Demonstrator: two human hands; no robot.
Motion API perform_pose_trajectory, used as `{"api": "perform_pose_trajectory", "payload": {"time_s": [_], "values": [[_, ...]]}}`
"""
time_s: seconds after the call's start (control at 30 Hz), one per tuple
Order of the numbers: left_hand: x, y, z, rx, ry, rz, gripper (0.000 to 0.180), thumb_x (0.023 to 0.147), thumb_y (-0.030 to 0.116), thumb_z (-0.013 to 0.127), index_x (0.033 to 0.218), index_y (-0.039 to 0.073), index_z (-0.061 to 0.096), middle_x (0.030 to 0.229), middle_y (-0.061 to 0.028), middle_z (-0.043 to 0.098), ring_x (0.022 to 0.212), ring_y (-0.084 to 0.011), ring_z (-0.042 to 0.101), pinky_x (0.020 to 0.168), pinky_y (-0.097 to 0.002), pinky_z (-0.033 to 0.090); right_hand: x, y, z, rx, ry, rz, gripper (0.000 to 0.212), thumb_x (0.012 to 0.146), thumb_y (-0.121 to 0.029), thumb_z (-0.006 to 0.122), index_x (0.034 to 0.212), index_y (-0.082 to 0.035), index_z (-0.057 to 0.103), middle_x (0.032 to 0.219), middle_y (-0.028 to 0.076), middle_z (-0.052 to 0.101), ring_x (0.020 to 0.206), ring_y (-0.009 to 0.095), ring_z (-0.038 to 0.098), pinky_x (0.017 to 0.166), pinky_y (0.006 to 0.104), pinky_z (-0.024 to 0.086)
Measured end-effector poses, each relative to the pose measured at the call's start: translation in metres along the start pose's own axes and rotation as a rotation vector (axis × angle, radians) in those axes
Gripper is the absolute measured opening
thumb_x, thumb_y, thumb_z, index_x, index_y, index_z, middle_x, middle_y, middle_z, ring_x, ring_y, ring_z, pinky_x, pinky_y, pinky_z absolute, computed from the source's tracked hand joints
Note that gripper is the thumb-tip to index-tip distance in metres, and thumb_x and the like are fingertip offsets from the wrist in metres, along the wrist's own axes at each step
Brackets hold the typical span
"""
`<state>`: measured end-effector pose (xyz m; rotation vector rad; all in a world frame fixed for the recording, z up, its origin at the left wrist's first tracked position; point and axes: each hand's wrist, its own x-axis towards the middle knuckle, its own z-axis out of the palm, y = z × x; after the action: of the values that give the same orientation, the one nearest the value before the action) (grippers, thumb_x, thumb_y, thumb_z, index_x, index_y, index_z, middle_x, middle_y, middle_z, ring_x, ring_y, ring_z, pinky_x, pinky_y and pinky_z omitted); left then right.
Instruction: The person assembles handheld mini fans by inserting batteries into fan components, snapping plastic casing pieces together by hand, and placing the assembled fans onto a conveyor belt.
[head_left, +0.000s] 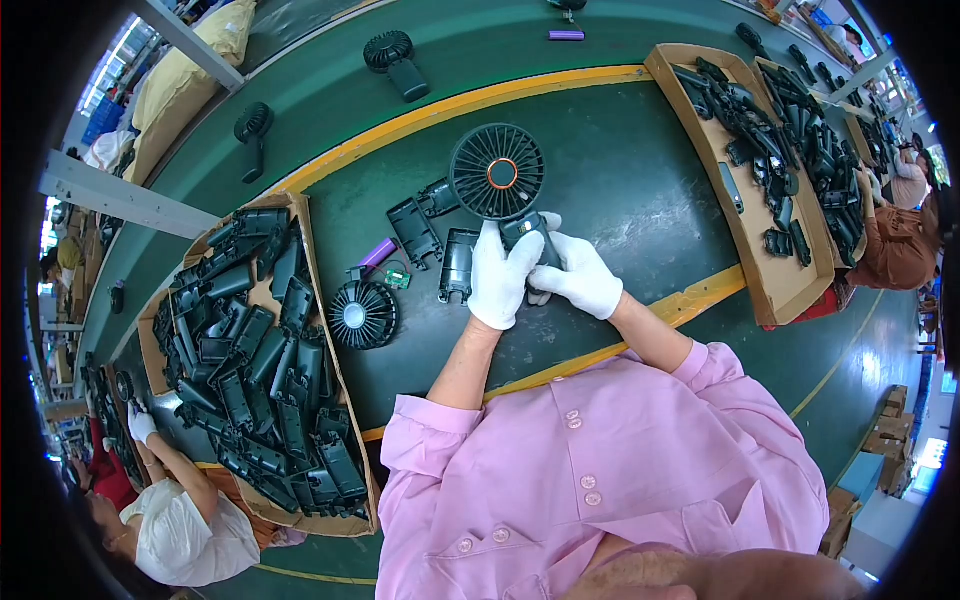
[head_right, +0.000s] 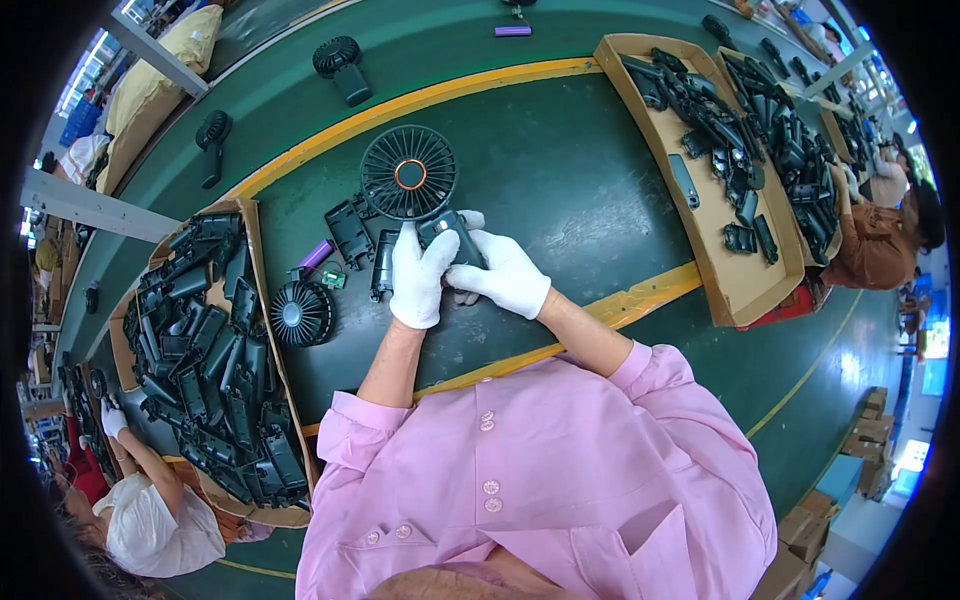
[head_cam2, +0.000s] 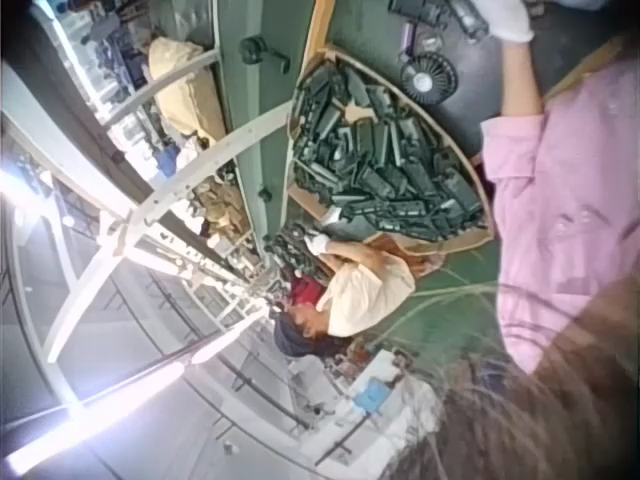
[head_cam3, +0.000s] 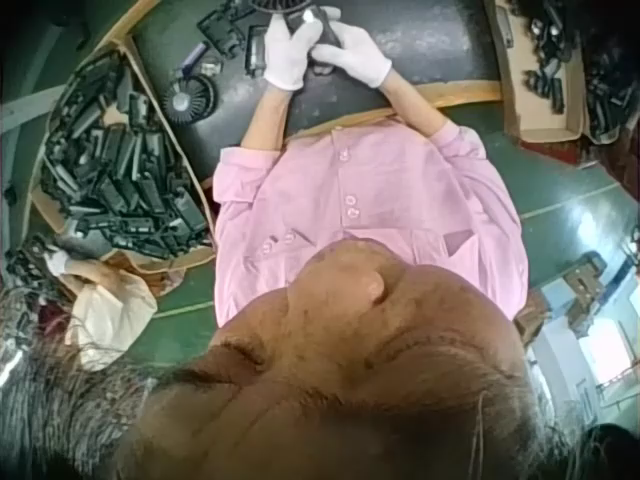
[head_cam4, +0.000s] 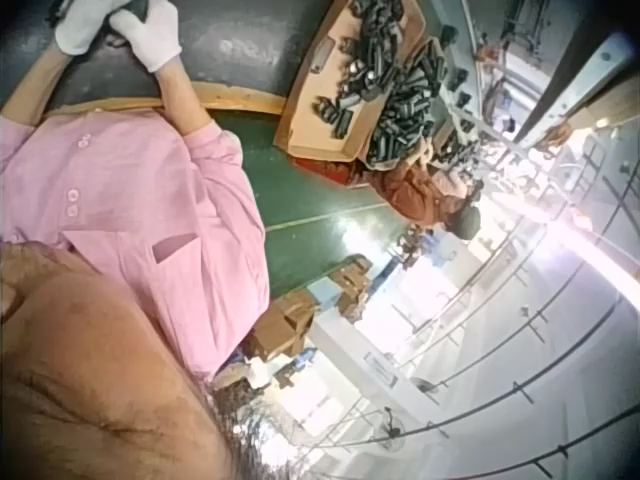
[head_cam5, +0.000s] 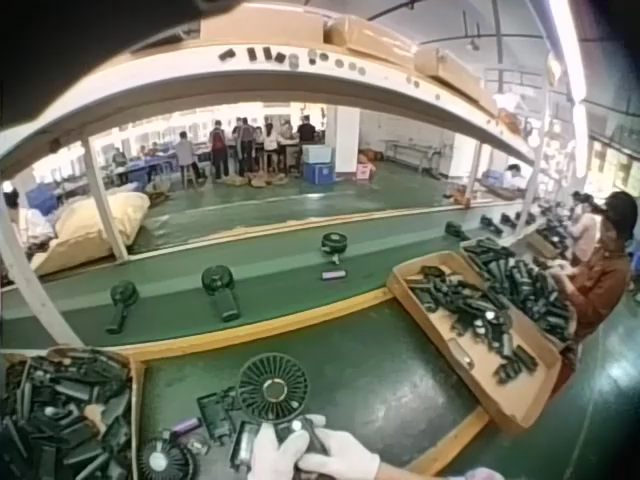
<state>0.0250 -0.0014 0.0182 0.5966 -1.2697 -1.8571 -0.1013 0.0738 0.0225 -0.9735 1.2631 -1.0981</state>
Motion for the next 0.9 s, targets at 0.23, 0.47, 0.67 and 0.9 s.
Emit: {"api": "perform_pose_trajectory", "payload": {"time_s": [0.23,0.47,0.67,0.9], "values": [[-0.004,0.001,-0.001,0.129,0.014,-0.005,0.031,0.084,0.009,0.057,0.113,-0.002,0.056,0.093,-0.0078,0.068,0.071,-0.009,0.059,0.065,-0.0248,0.048,0.0,0.0,0.005,-0.194,0.058,-0.071,0.034,0.084,-0.017,0.068,0.106,0.004,0.054,0.088,0.007,0.063,0.076,0.011,0.062,0.067,0.025,0.052],[-0.002,0.002,0.003,0.15,0.034,0.029,0.03,0.081,0.008,0.059,0.109,-0.002,0.056,0.095,-0.0085,0.068,0.076,-0.0115,0.061,0.071,-0.0268,0.05,0.004,0.015,0.001,-0.254,0.109,-0.136,0.048,0.081,-0.031,0.069,0.108,0.007,0.055,0.086,0.015,0.066,0.078,0.017,0.066,0.072,0.0303,0.052],[-0.003,0.003,0.003,0.064,0.006,0.01,0.034,0.08,0.007,0.06,0.113,-0.001,0.053,0.101,-0.0092,0.068,0.083,-0.0124,0.062,0.076,-0.0278,0.051,0.0,0.004,0.004,-0.217,0.112,-0.126,0.048,0.081,-0.034,0.07,0.105,0.005,0.057,0.086,0.011,0.067,0.079,0.015,0.065,0.072,0.0289,0.052],[-0.002,0.007,0.002,0.03,-0.031,-0.021,0.037,0.083,0.007,0.058,0.119,0.0,0.051,0.104,-0.0092,0.066,0.085,-0.013,0.061,0.078,-0.0282,0.051,0.001,0.006,0.001,-0.182,0.071,-0.065,0.039,0.082,-0.02,0.068,0.111,0.003,0.055,0.097,0.008,0.064,0.082,0.011,0.061,0.071,0.0261,0.052]]}}
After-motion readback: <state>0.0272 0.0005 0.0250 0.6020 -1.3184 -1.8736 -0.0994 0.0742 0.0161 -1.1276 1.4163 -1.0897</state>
